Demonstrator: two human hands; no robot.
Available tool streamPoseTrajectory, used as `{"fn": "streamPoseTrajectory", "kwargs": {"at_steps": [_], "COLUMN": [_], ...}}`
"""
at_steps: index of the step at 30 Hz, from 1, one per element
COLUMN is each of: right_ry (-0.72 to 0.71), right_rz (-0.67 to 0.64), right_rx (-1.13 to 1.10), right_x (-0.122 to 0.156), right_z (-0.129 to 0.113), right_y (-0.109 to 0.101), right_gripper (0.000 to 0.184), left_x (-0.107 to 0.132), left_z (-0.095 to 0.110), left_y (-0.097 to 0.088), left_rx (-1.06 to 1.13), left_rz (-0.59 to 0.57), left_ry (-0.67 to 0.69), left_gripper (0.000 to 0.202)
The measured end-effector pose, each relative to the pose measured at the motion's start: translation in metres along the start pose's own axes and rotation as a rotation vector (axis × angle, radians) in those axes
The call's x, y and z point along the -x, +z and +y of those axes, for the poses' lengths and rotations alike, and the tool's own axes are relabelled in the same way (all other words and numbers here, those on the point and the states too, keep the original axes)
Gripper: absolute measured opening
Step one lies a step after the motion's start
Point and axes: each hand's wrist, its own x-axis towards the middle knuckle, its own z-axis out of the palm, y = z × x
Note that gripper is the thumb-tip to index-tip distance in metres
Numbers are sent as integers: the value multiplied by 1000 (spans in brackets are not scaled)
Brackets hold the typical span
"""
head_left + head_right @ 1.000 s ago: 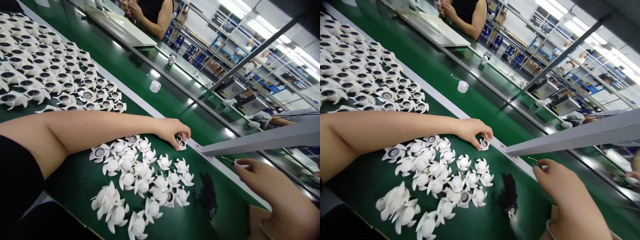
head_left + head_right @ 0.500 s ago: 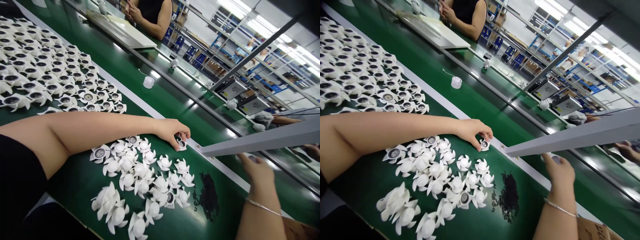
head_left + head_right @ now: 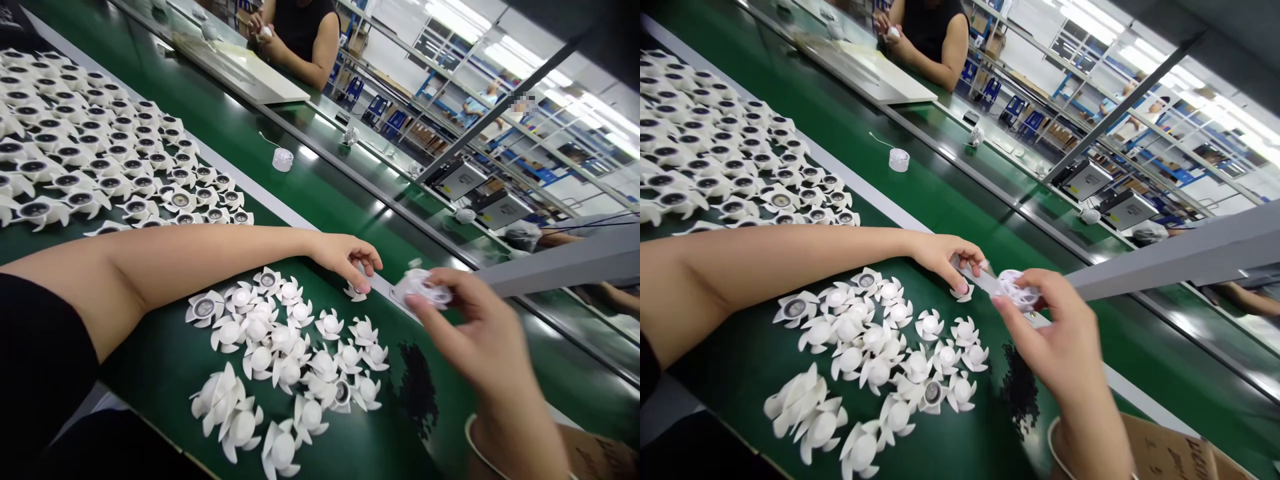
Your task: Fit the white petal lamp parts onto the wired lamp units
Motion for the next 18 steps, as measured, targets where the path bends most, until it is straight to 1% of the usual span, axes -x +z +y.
{"fn": "streamPoseTrajectory", "kwargs": {"at_steps": [3,5,6,8,10,14,18], "right_ry": [-24,-78,-118,-190,-216,-171,-130], "right_rz": [-96,-143,-155,-156,-144,-134,-141], "right_rx": [-179,-185,-151,-60,4,-14,-7], "right_x": [-13,-15,-14,-12,-9,-10,-12], "right_z": [-7,-8,-9,-9,-7,-4,-8], "right_y": [28,42,47,53,56,62,65], "right_gripper": [22,18,15,12,12,15,12], "left_x": [0,1,1,1,0,-3,-5], "left_z": [2,4,5,5,4,4,6], "left_y": [-4,-4,-4,-3,-3,-6,-9], "left_rx": [97,115,118,112,98,82,14], "left_rz": [71,114,115,81,45,27,-2], "left_ry": [11,-6,-11,-11,-24,-80,-136], "left_gripper": [57,50,49,47,45,39,42]}}
